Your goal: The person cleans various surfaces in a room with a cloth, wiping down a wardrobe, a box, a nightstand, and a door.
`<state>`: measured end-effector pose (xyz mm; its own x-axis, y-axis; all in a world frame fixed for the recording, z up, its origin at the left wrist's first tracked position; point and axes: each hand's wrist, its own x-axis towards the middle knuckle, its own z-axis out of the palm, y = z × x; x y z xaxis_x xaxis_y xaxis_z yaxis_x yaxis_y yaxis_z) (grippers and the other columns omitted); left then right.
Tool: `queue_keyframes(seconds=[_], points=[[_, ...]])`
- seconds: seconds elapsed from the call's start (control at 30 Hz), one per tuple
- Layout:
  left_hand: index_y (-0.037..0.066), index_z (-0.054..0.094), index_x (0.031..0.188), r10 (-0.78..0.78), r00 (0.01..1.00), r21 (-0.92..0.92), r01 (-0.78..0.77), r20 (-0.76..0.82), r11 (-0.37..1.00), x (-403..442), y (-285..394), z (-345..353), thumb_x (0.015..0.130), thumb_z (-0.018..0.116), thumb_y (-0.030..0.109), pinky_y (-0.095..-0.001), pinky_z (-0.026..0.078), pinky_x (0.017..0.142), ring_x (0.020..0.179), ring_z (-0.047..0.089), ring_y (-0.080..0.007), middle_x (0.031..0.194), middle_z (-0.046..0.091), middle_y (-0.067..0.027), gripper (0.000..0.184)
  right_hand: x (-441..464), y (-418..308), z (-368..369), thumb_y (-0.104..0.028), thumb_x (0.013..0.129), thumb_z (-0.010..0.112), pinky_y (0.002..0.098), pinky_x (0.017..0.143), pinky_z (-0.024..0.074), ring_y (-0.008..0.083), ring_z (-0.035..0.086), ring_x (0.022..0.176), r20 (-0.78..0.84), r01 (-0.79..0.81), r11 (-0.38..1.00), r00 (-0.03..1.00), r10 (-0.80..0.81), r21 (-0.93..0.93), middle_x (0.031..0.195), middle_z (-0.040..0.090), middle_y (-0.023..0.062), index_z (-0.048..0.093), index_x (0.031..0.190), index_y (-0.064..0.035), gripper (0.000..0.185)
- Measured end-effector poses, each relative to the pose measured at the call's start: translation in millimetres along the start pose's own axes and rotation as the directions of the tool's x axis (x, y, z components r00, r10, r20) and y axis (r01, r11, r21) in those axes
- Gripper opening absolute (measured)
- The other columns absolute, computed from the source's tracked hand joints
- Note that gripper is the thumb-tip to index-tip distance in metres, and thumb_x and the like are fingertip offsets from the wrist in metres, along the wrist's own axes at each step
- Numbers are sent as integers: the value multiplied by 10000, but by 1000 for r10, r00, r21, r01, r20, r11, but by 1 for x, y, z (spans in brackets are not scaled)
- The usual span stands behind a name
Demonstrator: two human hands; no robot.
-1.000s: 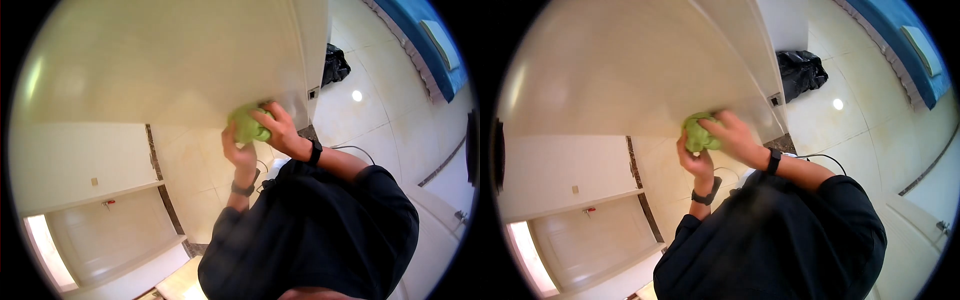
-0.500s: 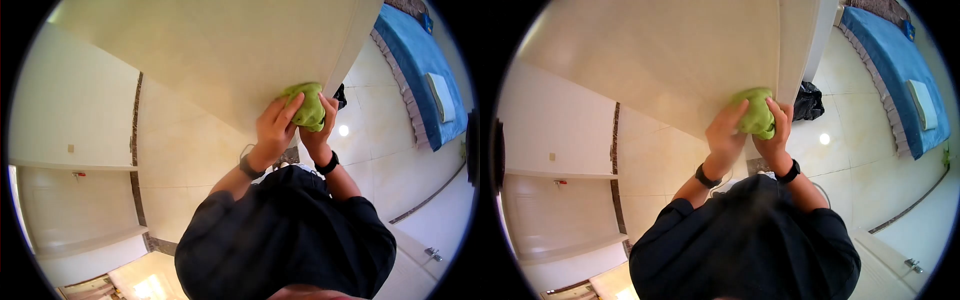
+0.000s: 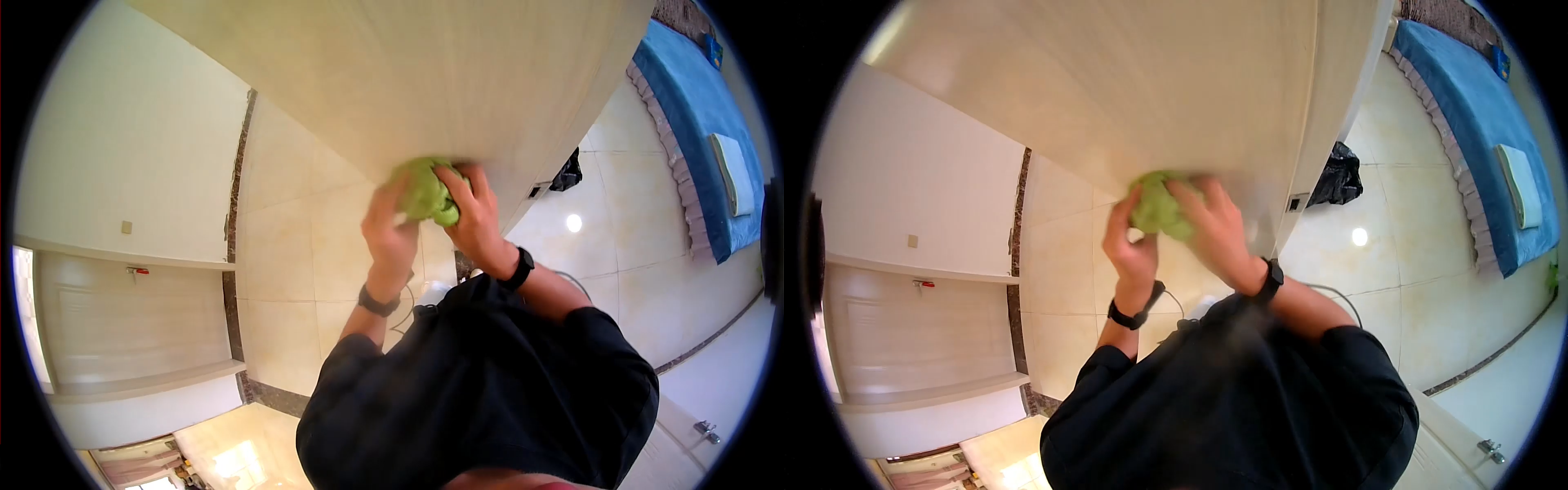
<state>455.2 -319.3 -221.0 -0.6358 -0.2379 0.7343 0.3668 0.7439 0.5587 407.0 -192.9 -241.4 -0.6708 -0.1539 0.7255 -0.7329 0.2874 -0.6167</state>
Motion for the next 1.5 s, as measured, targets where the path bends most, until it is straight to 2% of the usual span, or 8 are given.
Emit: queue_keyframes(seconds=[0.1, 0.3, 0.53, 0.67, 0.87, 1.0, 1.13, 1.5], points=[[-25, 606, 1162, 123, 978, -28, -129, -167, 991, 32, 8, -8, 689, 603, -178, -316, 523, 763, 886, 638, -259, 1002, 651, -151, 497, 46, -34, -12, -13, 674, 690, 372, 693, 513, 314, 601, 905, -12, 67, 997, 998, -66, 32, 1049, 567, 124, 606, 1177, -152, 529], [-31, 610, 1166, 18, 949, -237, -97, -315, 967, 43, 18, 3, 713, 628, -171, -310, 517, 816, 915, 638, -251, 1018, 646, -152, 474, 56, -37, -16, -16, 695, 676, 371, 679, 515, 310, 604, 892, -71, 121, 991, 991, -117, 55, 1052, 567, 121, 597, 1205, -162, 536], [94, 645, 1147, -48, 970, -63, 65, 239, 996, -32, 0, 47, 646, 745, -75, -325, 543, 680, 824, 672, -250, 984, 659, -112, 538, -51, 59, -27, -1, 679, 712, 389, 726, 518, 333, 594, 944, 53, -145, 989, 988, 144, 6, 1070, 559, 145, 594, 1200, -111, 545], [118, 632, 1155, -35, 928, -69, 66, 372, 995, -36, 7, 76, 638, 777, 11, -341, 546, 684, 822, 668, -273, 984, 665, -94, 547, -65, 81, -49, 25, 649, 720, 394, 735, 503, 375, 575, 907, -27, -178, 982, 984, 176, -62, 1025, 551, 185, 595, 1140, -45, 512], [137, 606, 1223, 262, 942, -261, -205, 208, 943, 23, 55, 86, 654, 757, 15, -331, 536, 631, 779, 646, -249, 955, 654, -67, 601, -12, 62, -78, -8, 691, 771, 370, 863, 445, 290, 548, 981, -337, -55, 989, 942, 7, -134, 1081, 544, 144, 517, 1223, -8, 589], [146, 617, 1205, 299, 948, -237, -267, 106, 934, 28, 56, 88, 671, 752, 72, -318, 534, 614, 769, 636, -220, 894, 624, -39, 556, -13, 65, -77, -31, 702, 778, 377, 876, 441, 283, 515, 1030, -343, -39, 965, 938, -54, -259, 1114, 521, 134, 465, 1263, -12, 643], [156, 617, 1202, 214, 937, -228, -153, 275, 961, 3, 29, 82, 725, 719, 113, -322, 526, 603, 792, 642, -210, 931, 623, -12, 490, -70, 100, -53, -8, 734, 737, 393, 893, 419, 259, 496, 1011, -380, -224, 971, 894, 236, 76, 1083, 504, 113, 472, 1181, -37, 521], [190, 567, 1249, 47, 939, -240, 38, 340, 970, -34, -51, 10, 776, 684, 103, -311, 535, 622, 809, 667, -192, 1011, 658, 0, 495, -93, 66, 35, -32, 770, 741, 385, 922, 425, 239, 502, 1069, -163, -183, 982, 971, 175, -38, 1142, 459, 86, 448, 1189, -50, 511]])
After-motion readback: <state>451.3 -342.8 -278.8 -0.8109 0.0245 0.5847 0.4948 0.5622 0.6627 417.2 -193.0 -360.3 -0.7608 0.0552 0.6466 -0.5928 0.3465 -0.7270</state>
